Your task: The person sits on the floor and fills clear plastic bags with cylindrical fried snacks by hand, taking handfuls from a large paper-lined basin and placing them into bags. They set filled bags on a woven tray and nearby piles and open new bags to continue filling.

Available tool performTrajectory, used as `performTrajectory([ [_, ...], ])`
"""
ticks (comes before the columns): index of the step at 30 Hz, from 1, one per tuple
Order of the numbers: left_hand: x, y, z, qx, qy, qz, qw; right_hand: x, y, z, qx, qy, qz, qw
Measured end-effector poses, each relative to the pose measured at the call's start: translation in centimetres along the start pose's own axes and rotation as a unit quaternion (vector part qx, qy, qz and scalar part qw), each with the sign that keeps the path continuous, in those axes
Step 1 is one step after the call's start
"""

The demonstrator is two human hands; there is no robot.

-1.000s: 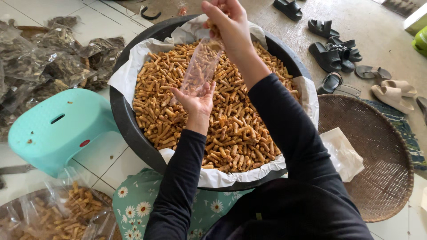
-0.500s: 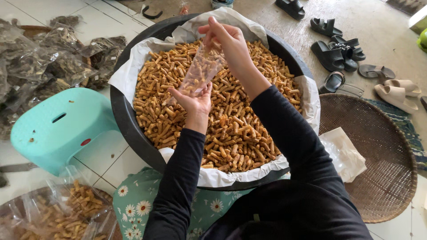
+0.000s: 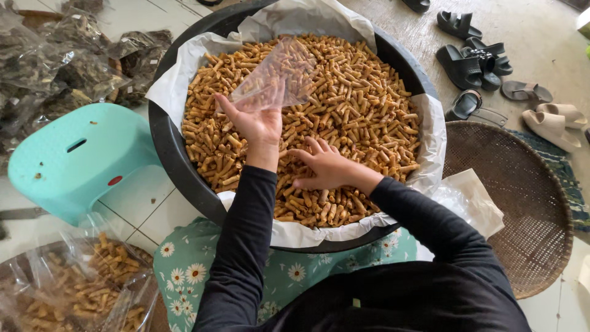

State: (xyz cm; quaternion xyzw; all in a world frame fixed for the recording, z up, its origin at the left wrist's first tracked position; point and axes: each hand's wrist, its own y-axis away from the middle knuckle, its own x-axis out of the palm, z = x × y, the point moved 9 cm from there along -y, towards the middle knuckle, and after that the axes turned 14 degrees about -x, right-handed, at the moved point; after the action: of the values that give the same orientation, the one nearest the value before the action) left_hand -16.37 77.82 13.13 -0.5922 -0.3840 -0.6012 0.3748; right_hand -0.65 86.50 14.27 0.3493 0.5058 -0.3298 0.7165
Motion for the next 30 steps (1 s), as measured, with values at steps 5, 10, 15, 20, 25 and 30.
performTrajectory([
  [5, -0.9, -0.9, 0.2, -0.001, -0.009, 0.021, 1.000, 0.2, 1.2, 3.4, -0.058, 0.034, 0.032, 0.997],
  [10, -2.3, -1.9, 0.3, -0.012, -0.014, 0.034, 0.999, 0.9, 0.8, 2.8, -0.080, -0.041, 0.064, 0.994],
  [15, -3.5, -2.1, 0.3, -0.011, 0.016, -0.019, 1.000, -0.6, -0.1, 0.0, -0.100, -0.106, -0.016, 0.989],
  [20, -3.2, -1.6, 0.9, -0.014, 0.017, -0.037, 0.999, -10.8, 2.5, -6.1, 0.016, -0.163, -0.197, 0.967],
  [25, -3.4, -0.9, 1.4, 0.002, -0.015, -0.073, 0.997, -20.9, 2.8, -7.6, 0.051, -0.432, -0.338, 0.834],
  [30, -4.2, -1.1, 2.1, -0.008, 0.007, -0.094, 0.996, -22.7, -3.0, -3.6, -0.063, -0.570, -0.207, 0.793],
])
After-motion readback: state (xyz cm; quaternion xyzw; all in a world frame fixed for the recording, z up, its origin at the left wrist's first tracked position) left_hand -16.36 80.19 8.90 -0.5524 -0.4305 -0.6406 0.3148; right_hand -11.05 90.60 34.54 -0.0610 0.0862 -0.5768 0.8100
